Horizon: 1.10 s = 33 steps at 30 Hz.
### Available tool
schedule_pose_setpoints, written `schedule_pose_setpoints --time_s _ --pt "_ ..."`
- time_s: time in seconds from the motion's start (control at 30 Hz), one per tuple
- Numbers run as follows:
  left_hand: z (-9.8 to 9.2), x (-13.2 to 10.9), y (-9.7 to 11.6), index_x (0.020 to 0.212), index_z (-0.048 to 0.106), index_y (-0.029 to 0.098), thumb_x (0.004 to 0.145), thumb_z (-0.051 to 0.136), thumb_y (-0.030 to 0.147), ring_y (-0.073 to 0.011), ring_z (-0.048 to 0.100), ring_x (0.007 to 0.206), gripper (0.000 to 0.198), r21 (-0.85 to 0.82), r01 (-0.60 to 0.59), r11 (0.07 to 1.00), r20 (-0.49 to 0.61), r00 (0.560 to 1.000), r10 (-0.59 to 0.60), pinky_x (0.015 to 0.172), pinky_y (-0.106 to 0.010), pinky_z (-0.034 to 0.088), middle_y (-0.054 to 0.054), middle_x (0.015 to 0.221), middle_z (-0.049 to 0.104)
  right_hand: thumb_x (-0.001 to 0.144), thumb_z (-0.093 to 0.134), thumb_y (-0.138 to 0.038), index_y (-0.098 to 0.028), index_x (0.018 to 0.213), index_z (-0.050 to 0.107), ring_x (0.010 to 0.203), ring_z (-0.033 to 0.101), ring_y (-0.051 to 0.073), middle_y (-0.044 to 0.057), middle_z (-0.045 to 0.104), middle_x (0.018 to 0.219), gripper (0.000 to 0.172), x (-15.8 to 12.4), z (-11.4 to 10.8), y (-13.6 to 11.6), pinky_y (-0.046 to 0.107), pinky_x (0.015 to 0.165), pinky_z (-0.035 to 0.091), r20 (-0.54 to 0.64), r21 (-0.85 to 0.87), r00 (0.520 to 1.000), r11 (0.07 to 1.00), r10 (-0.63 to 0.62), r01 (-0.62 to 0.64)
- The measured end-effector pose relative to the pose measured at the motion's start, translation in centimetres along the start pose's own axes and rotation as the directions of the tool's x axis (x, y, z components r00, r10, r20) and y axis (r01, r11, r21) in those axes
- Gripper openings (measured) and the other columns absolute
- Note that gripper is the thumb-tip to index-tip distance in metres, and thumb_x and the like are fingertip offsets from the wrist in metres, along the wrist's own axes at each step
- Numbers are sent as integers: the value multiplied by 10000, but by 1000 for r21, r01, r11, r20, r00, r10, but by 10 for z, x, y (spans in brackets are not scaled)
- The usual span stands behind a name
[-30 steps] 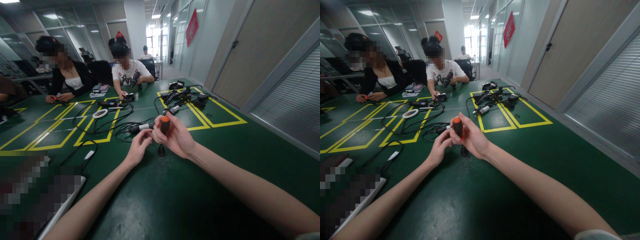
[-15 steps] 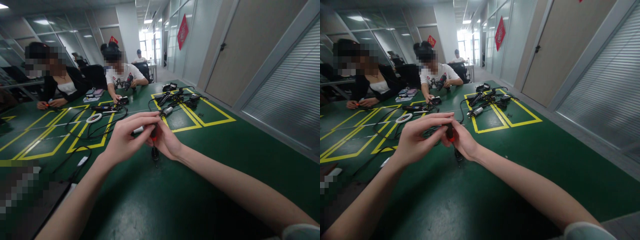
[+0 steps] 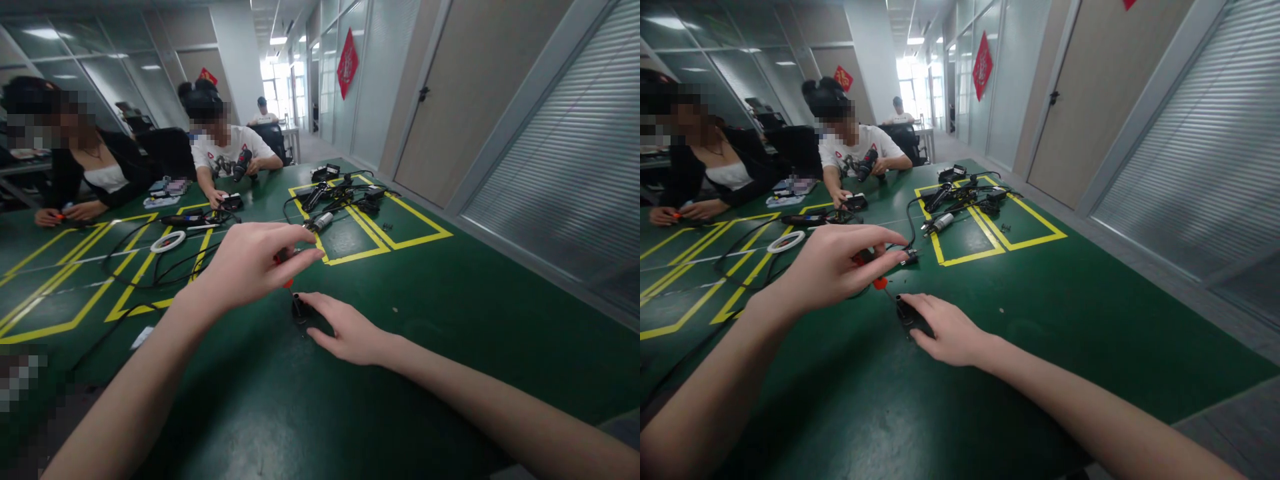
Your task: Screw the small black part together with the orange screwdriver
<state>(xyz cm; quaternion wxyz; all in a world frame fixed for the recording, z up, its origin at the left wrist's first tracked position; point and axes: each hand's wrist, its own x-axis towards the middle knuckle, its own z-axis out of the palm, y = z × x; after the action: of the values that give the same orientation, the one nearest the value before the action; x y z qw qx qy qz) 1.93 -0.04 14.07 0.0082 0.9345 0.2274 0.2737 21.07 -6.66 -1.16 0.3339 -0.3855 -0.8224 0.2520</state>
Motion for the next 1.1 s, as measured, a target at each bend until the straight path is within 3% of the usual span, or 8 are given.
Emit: schedule_pose_setpoints --time_s 0.1,0.23,0.4,0.53,0.73,0.9,1.0,1.1 --pt "-4 1 2 1102 744 213 960 546 348 -177 667 709 278 56 40 998 69 997 -44 670 -260 478 -34 881 744 946 590 -210 -147 1427 527 1262 638 333 200 653 1385 489 4 -1 -2 532 1085 520 7 -123 1000 992 -1 2" --pt "-12 -7 4 1379 601 233 857 553 226 -229 706 911 524 36 75 997 96 992 -78 802 -309 563 -54 1156 724 966 589 -207 -98 1410 550 1217 659 344 224 677 1339 459 9 -6 1 532 1032 550 50 -240 998 970 -27 38" --pt "-17 -16 11 1531 467 223 965 509 230 -239 697 1125 567 -55 172 984 152 975 -162 964 -325 560 -90 1376 655 960 618 -195 -132 1443 517 1203 672 316 197 693 1323 497 10 -10 14 500 1010 557 90 -321 987 934 -134 156" --pt "-11 -12 17 1595 382 260 1028 460 210 -213 660 1228 575 -52 111 992 141 985 -103 1057 -307 508 -85 1503 587 962 608 -182 -134 1397 544 1180 684 301 184 716 1270 442 12 -13 21 479 991 563 90 -356 969 902 -228 245" --pt "5 -6 8 1528 479 221 998 616 343 -188 745 873 561 24 6 1000 16 1000 -6 731 -238 528 -76 1134 781 969 601 -203 -140 1398 537 1146 698 297 178 727 1244 439 11 -13 22 472 977 566 90 -388 964 882 -251 267" --pt "2 -5 9 1009 755 167 1008 546 524 -150 636 540 413 187 5 982 8 1000 -6 539 -233 381 -20 645 708 971 606 -217 -115 1412 522 1147 696 302 188 727 1243 461 10 -12 22 475 979 566 91 -394 960 876 -264 279" --pt "-5 -5 15 1091 739 180 1008 497 377 -179 684 625 323 187 84 979 76 992 -99 591 -257 456 -28 732 740 966 600 -204 -100 1412 523 1113 701 300 188 733 1216 464 11 -12 22 469 954 574 100 -390 958 875 -270 287" --pt "-13 -9 16 1454 559 168 922 530 245 -232 732 1043 539 76 126 989 136 981 -136 864 -308 573 -102 1216 744 953 605 -183 -76 1406 528 1103 700 305 197 730 1204 472 11 -12 21 470 948 574 110 -379 957 879 -267 289"
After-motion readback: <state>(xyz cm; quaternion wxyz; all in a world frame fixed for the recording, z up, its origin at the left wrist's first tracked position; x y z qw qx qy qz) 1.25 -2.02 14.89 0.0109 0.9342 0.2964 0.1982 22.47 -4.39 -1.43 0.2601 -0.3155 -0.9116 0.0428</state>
